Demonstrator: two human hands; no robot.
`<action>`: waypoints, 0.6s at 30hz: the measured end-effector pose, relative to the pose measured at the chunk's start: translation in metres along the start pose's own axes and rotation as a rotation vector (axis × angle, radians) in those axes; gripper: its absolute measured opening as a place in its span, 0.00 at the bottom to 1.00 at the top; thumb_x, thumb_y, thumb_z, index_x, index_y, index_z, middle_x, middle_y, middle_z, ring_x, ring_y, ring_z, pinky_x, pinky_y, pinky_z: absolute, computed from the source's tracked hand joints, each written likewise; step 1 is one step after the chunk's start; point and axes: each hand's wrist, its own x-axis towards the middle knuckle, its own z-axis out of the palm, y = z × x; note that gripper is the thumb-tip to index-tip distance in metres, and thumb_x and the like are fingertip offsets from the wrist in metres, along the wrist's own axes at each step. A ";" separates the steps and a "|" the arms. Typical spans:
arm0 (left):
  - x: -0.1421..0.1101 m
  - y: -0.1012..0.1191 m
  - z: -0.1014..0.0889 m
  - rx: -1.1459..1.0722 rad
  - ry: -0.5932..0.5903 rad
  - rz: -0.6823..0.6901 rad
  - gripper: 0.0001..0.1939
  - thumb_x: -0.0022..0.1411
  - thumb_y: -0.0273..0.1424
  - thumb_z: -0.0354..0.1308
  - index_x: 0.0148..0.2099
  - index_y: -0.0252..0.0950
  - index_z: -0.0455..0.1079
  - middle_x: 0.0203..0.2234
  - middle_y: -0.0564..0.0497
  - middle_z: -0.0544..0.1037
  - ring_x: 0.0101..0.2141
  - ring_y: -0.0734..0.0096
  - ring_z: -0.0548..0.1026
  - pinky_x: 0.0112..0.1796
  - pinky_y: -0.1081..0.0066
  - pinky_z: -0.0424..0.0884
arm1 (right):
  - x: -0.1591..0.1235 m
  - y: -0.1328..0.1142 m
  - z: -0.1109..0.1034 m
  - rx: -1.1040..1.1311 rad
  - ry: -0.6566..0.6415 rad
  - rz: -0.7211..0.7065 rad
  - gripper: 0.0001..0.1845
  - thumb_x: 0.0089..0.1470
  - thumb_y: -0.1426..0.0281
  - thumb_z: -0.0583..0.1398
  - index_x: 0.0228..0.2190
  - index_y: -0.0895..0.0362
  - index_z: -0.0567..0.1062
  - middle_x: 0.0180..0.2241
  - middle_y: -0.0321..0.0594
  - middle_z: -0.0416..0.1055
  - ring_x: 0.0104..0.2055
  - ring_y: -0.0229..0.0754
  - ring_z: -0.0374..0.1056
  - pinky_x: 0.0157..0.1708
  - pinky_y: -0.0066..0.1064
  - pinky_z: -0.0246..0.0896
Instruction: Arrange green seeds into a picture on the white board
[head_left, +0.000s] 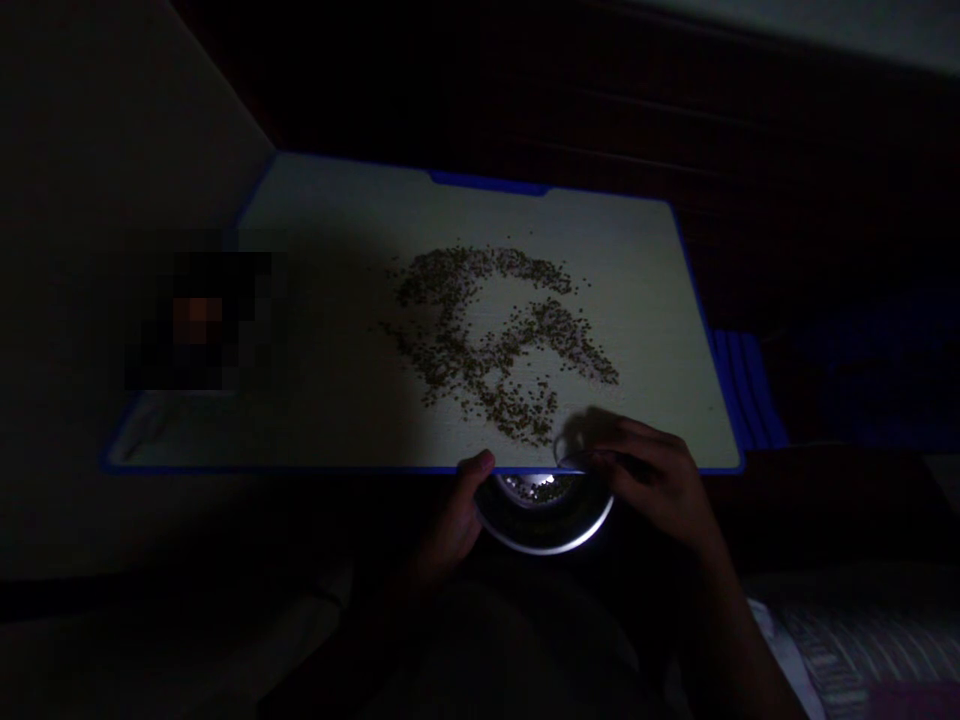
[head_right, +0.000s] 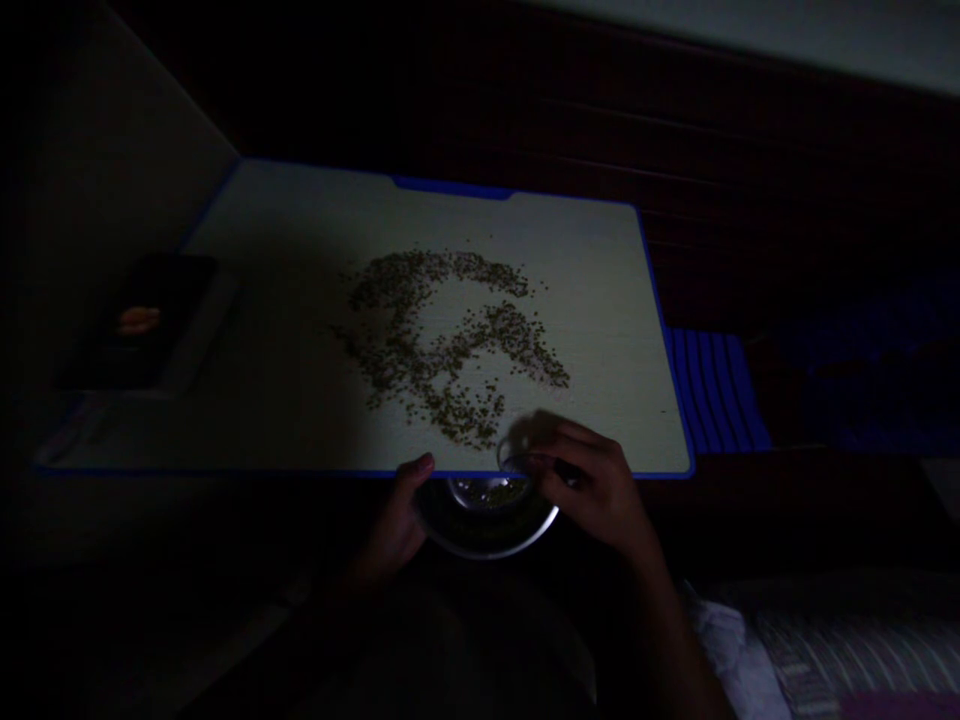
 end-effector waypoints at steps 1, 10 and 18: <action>0.000 0.000 0.000 0.000 0.003 0.003 0.24 0.48 0.47 0.78 0.40 0.34 0.80 0.39 0.41 0.88 0.56 0.37 0.81 0.59 0.49 0.72 | 0.000 0.000 0.000 -0.007 -0.006 0.003 0.04 0.63 0.67 0.67 0.37 0.49 0.85 0.31 0.36 0.79 0.33 0.40 0.76 0.30 0.32 0.71; 0.003 -0.006 -0.007 -0.020 -0.057 0.032 0.23 0.54 0.45 0.75 0.45 0.34 0.81 0.45 0.41 0.88 0.58 0.40 0.80 0.61 0.51 0.71 | 0.000 -0.001 0.000 -0.013 -0.034 0.004 0.05 0.63 0.67 0.66 0.37 0.50 0.85 0.30 0.35 0.78 0.31 0.40 0.75 0.28 0.32 0.70; 0.002 -0.002 -0.003 -0.036 -0.023 0.042 0.24 0.52 0.44 0.77 0.45 0.34 0.82 0.48 0.40 0.87 0.59 0.38 0.78 0.63 0.49 0.69 | 0.000 -0.002 0.004 -0.027 -0.029 0.026 0.07 0.64 0.68 0.66 0.43 0.48 0.85 0.41 0.38 0.84 0.43 0.43 0.81 0.43 0.35 0.77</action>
